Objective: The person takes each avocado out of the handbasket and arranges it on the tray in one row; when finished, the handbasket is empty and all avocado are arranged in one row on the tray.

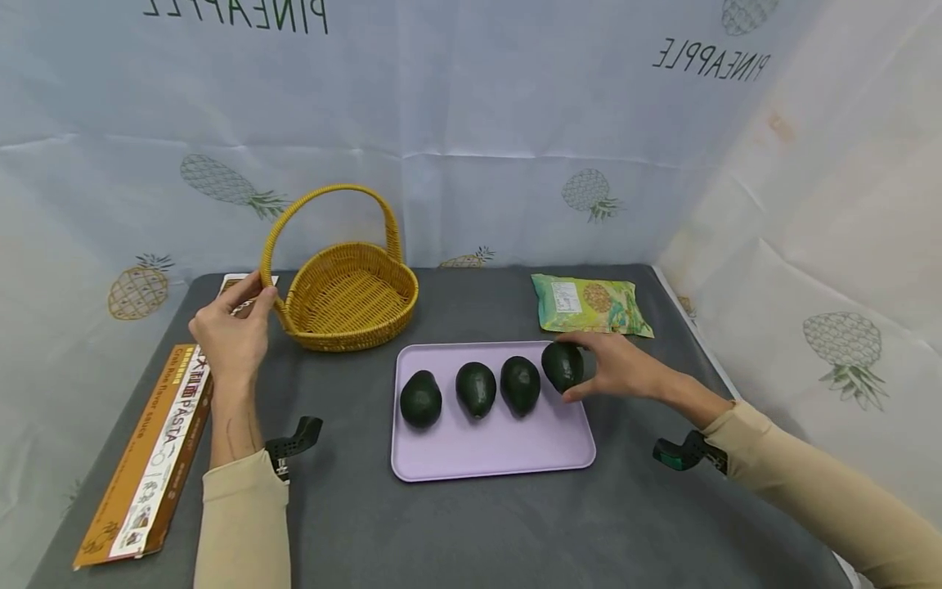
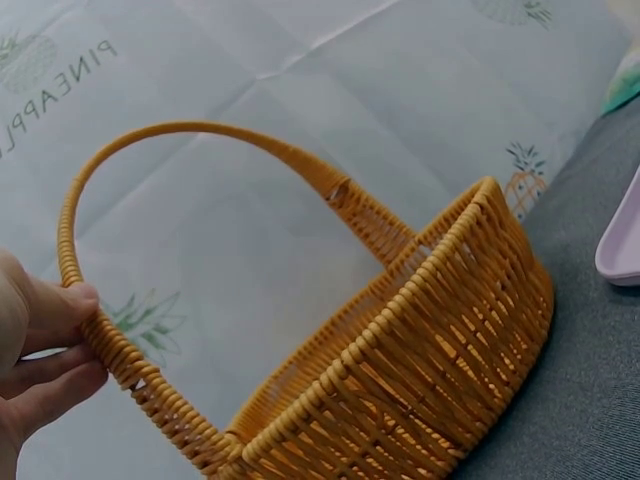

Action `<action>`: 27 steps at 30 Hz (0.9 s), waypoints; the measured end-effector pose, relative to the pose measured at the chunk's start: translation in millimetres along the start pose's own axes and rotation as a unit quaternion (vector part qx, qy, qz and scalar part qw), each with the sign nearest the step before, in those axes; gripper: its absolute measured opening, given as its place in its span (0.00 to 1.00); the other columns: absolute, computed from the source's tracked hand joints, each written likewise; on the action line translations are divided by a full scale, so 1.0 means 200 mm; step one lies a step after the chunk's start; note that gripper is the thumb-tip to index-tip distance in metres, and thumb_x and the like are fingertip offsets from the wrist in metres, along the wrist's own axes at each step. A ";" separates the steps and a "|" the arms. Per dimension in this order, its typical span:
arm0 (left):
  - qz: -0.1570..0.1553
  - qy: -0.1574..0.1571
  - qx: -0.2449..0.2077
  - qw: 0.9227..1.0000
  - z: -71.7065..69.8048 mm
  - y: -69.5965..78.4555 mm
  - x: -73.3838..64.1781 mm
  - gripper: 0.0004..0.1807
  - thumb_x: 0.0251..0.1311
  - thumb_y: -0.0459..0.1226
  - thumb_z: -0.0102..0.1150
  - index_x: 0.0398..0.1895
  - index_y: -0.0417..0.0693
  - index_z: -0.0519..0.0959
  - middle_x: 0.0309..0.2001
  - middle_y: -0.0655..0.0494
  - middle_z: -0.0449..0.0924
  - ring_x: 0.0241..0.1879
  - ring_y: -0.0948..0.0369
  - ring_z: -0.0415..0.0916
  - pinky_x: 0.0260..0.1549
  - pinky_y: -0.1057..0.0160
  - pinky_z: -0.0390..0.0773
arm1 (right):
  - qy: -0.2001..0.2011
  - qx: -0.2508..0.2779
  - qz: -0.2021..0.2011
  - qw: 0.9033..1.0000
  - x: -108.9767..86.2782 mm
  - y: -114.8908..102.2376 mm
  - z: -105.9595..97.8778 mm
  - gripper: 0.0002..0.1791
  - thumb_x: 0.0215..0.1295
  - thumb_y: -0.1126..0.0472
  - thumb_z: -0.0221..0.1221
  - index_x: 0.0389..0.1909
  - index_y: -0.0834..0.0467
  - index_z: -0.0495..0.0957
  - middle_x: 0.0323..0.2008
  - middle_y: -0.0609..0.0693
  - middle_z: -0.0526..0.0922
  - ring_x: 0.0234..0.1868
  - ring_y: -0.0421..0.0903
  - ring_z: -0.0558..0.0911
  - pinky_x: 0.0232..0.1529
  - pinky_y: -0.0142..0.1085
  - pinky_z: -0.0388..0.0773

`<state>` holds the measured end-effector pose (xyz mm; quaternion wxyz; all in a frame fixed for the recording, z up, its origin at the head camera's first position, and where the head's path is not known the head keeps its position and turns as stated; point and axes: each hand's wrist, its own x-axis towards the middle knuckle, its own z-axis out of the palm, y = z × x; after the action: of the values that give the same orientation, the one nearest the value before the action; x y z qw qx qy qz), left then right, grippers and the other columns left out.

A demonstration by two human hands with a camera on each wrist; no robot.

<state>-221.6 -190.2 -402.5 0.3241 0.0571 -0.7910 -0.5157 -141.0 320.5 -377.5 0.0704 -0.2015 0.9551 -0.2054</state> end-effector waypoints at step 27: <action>-0.008 0.000 -0.006 1.000 0.00 0.00 0.01 0.17 0.69 0.42 0.68 0.59 0.57 0.87 0.53 0.46 0.89 0.43 0.79 0.82 0.47 0.79 0.85 | 0.004 -0.014 -0.013 1.000 -0.03 0.10 0.18 0.57 0.50 0.48 0.82 0.79 0.58 0.64 0.74 0.61 0.71 0.73 0.63 0.73 0.65 0.64 0.78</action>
<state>-223.4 -190.7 -401.7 0.3198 0.0614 -0.7874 -0.5234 -134.4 325.6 -418.4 0.0612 -0.2139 0.9556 -0.1935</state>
